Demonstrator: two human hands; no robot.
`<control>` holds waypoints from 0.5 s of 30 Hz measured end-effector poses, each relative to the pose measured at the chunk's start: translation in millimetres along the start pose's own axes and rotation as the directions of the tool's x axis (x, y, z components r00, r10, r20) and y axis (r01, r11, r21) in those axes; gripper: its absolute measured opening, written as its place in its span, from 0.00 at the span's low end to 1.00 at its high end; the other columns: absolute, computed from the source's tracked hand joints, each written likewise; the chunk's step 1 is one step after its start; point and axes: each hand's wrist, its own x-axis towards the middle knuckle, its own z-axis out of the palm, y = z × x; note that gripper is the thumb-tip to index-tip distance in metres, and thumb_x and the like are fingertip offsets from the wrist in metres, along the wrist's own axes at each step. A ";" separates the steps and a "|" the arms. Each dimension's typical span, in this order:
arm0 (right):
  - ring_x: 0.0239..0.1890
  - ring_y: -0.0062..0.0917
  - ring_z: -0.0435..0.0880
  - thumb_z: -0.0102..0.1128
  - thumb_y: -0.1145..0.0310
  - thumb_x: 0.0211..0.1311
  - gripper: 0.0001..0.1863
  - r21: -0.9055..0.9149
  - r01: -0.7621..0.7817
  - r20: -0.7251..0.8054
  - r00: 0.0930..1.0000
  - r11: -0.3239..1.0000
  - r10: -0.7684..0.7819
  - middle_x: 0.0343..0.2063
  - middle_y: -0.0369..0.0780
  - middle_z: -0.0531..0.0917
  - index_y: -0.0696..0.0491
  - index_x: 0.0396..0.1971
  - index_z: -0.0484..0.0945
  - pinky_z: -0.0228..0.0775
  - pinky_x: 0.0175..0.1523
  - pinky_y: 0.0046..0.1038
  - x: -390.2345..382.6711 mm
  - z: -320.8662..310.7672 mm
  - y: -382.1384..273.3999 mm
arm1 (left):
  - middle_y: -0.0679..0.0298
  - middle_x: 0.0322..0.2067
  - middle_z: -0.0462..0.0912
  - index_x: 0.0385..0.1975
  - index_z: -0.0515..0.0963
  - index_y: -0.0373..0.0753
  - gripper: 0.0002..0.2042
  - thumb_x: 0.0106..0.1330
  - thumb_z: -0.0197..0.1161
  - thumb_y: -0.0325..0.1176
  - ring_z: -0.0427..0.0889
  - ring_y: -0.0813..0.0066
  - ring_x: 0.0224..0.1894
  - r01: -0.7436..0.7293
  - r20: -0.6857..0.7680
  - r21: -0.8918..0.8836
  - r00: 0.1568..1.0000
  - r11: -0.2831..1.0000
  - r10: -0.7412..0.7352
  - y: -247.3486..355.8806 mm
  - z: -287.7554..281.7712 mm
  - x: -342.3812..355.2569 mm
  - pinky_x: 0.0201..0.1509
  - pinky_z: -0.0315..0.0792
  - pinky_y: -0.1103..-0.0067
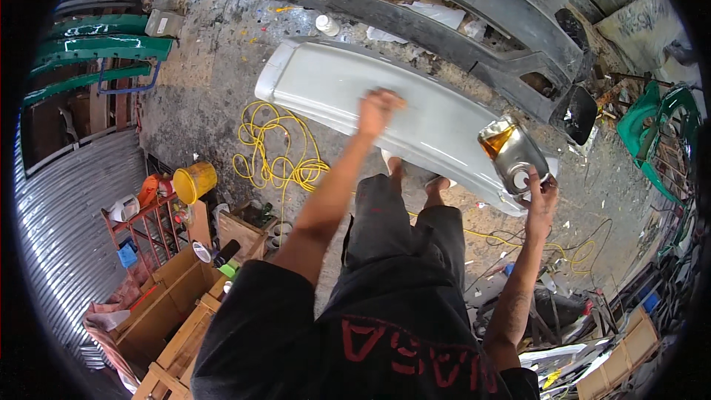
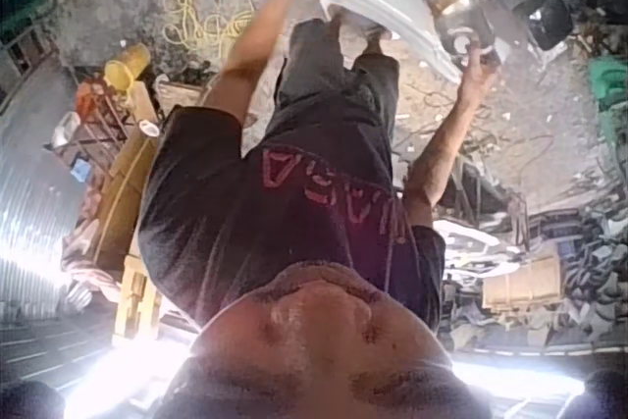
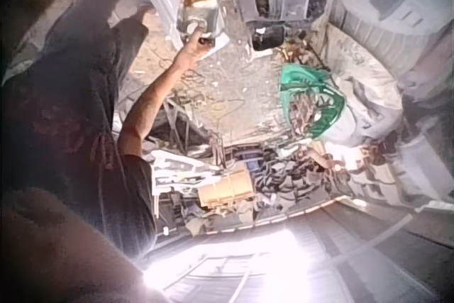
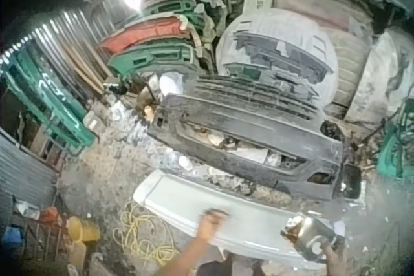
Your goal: The person applies a liquid from a metal container onto a white automotive part using a small brush.
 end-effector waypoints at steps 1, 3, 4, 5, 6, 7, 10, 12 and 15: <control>0.49 0.28 0.81 0.64 0.47 0.60 0.31 -0.021 0.010 0.017 1.000 1.000 -0.010 0.42 0.44 0.80 0.59 0.51 0.72 0.81 0.37 0.31 5.6 -0.6 2.1 | 0.51 0.29 0.84 0.26 0.78 0.31 0.17 0.71 0.47 0.34 0.83 0.61 0.37 0.021 -0.130 -0.272 0.990 0.962 -0.058 -6.5 -38.2 6.5 0.51 0.76 0.67; 0.46 0.27 0.81 0.64 0.48 0.60 0.31 -0.043 0.003 0.019 1.000 0.999 -0.002 0.40 0.43 0.81 0.60 0.51 0.72 0.80 0.35 0.29 15.2 -14.1 13.9 | 0.55 0.33 0.84 0.36 0.80 0.35 0.15 0.71 0.48 0.39 0.82 0.60 0.37 0.142 -0.224 0.777 0.973 0.613 0.058 21.9 -74.5 17.7 0.46 0.74 0.60; 0.43 0.26 0.81 0.64 0.48 0.60 0.31 -0.077 -0.002 -0.011 1.000 0.997 0.001 0.38 0.43 0.81 0.60 0.50 0.73 0.79 0.34 0.28 18.2 -21.5 18.6 | 0.60 0.39 0.83 0.39 0.82 0.39 0.15 0.69 0.49 0.38 0.79 0.59 0.42 0.198 -0.238 0.949 0.960 0.243 0.148 51.8 -54.6 21.6 0.50 0.70 0.59; 0.41 0.25 0.81 0.65 0.48 0.59 0.31 -0.087 0.015 0.010 1.000 0.996 -0.014 0.37 0.43 0.81 0.61 0.50 0.73 0.78 0.33 0.27 19.5 -17.1 14.9 | 0.60 0.39 0.83 0.39 0.82 0.39 0.15 0.69 0.49 0.38 0.79 0.59 0.42 0.219 -0.257 0.951 0.952 0.220 0.163 46.7 -60.6 13.5 0.50 0.70 0.59; 0.34 0.20 0.78 0.69 0.55 0.58 0.29 0.038 -0.001 0.027 1.000 0.999 0.000 0.37 0.40 0.79 0.60 0.50 0.71 0.75 0.28 0.25 20.7 -9.3 11.9 | 0.62 0.41 0.83 0.40 0.82 0.40 0.14 0.67 0.50 0.37 0.77 0.59 0.45 0.165 -0.204 0.964 0.961 0.206 0.184 26.3 -70.2 2.4 0.52 0.68 0.58; 0.34 0.20 0.78 0.69 0.55 0.58 0.29 0.051 0.001 0.053 0.999 0.999 -0.003 0.37 0.40 0.79 0.60 0.50 0.71 0.75 0.28 0.25 26.0 -8.4 16.0 | 0.64 0.43 0.83 0.40 0.83 0.41 0.14 0.65 0.50 0.37 0.75 0.59 0.47 0.099 -0.139 0.975 0.971 0.200 0.194 12.5 -67.9 -3.7 0.54 0.65 0.57; 0.32 0.18 0.76 0.70 0.56 0.58 0.28 0.122 0.079 0.084 0.993 0.989 -0.089 0.35 0.37 0.80 0.60 0.49 0.71 0.71 0.27 0.21 44.6 -26.3 37.9 | 0.58 0.46 0.79 0.43 0.80 0.40 0.14 0.62 0.49 0.33 0.72 0.53 0.53 -0.089 0.095 0.926 0.995 0.366 0.001 7.2 69.1 -25.9 0.60 0.60 0.47; 0.33 0.18 0.77 0.68 0.49 0.58 0.27 -0.037 0.099 0.102 0.990 0.994 -0.095 0.32 0.38 0.79 0.58 0.43 0.73 0.74 0.28 0.24 55.4 -37.9 42.0 | 0.60 0.43 0.80 0.41 0.80 0.41 0.11 0.63 0.52 0.31 0.75 0.59 0.50 -0.152 0.166 0.869 0.986 0.471 0.011 22.9 138.0 -40.8 0.60 0.64 0.56; 0.29 0.17 0.75 0.68 0.50 0.58 0.28 0.047 0.070 0.145 0.987 0.996 -0.076 0.31 0.37 0.78 0.59 0.43 0.73 0.70 0.26 0.22 55.9 -42.0 22.9 | 0.60 0.41 0.81 0.38 0.81 0.40 0.09 0.66 0.54 0.33 0.77 0.65 0.48 -0.050 0.007 0.515 0.999 0.856 0.054 39.0 155.8 -37.7 0.55 0.69 0.66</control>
